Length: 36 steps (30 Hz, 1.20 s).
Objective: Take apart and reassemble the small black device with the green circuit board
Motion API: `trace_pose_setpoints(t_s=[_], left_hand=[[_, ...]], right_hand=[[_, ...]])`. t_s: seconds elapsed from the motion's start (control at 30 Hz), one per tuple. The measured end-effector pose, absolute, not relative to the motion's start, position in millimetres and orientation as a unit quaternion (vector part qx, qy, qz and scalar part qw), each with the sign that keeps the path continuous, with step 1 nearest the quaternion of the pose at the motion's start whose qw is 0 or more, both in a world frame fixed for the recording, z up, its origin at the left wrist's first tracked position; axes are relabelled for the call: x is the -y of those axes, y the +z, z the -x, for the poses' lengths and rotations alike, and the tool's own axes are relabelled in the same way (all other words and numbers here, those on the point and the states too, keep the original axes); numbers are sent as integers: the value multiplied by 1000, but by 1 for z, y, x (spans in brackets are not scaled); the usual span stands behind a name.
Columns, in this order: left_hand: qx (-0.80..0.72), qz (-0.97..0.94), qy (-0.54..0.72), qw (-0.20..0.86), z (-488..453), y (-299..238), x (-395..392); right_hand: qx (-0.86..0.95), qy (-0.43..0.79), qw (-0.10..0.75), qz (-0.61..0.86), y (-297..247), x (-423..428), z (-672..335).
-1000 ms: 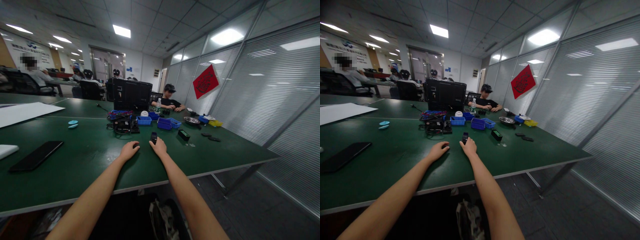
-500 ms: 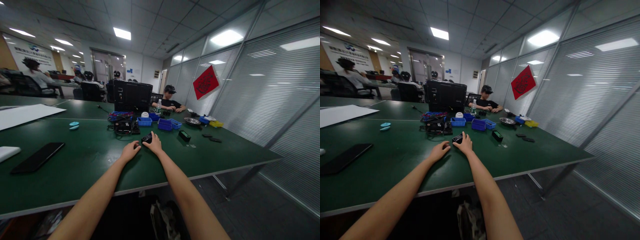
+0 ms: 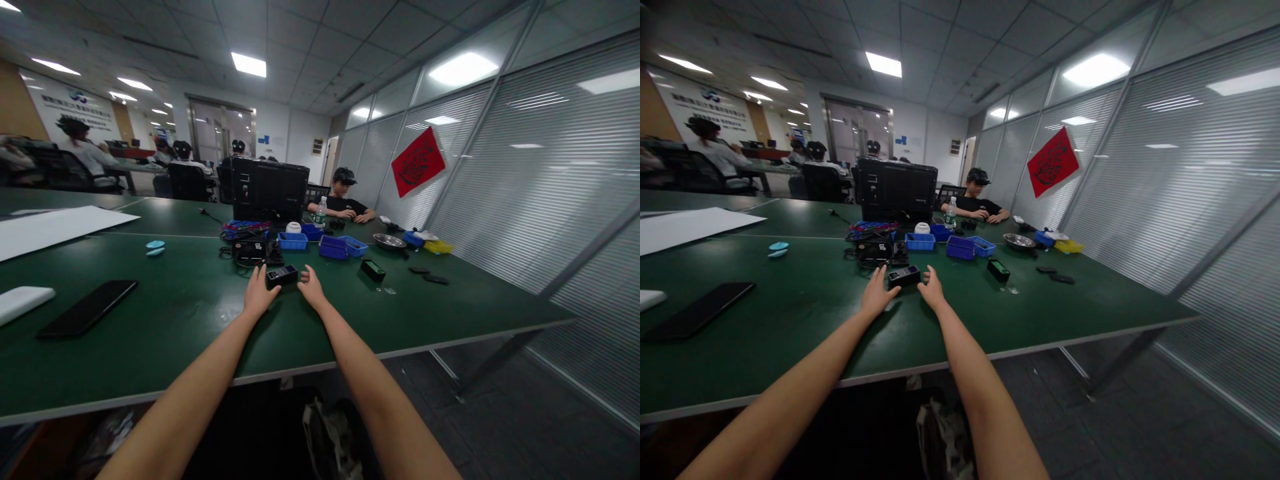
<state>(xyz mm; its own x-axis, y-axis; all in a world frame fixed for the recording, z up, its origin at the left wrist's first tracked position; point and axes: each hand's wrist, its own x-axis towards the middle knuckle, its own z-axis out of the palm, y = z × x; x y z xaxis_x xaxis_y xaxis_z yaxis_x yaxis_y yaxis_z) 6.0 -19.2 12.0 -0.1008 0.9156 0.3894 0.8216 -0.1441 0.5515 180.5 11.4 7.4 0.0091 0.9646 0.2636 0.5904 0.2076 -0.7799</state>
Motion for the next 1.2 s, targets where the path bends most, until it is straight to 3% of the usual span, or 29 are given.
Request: trace_pose_setpoints(t_s=[0.4, 0.63, 1.2], left_hand=[[-658, -686, 295, 96, -6, 15, 14], [-695, -669, 260, 50, 3, 16, 26], [-816, -519, 252, 44, 140, 34, 50]], right_hand=[[596, 189, 464, 627, 1, -23, -185], [558, 272, 547, 562, -8, -32, -193], [542, 304, 574, 533, -8, -31, -196]])
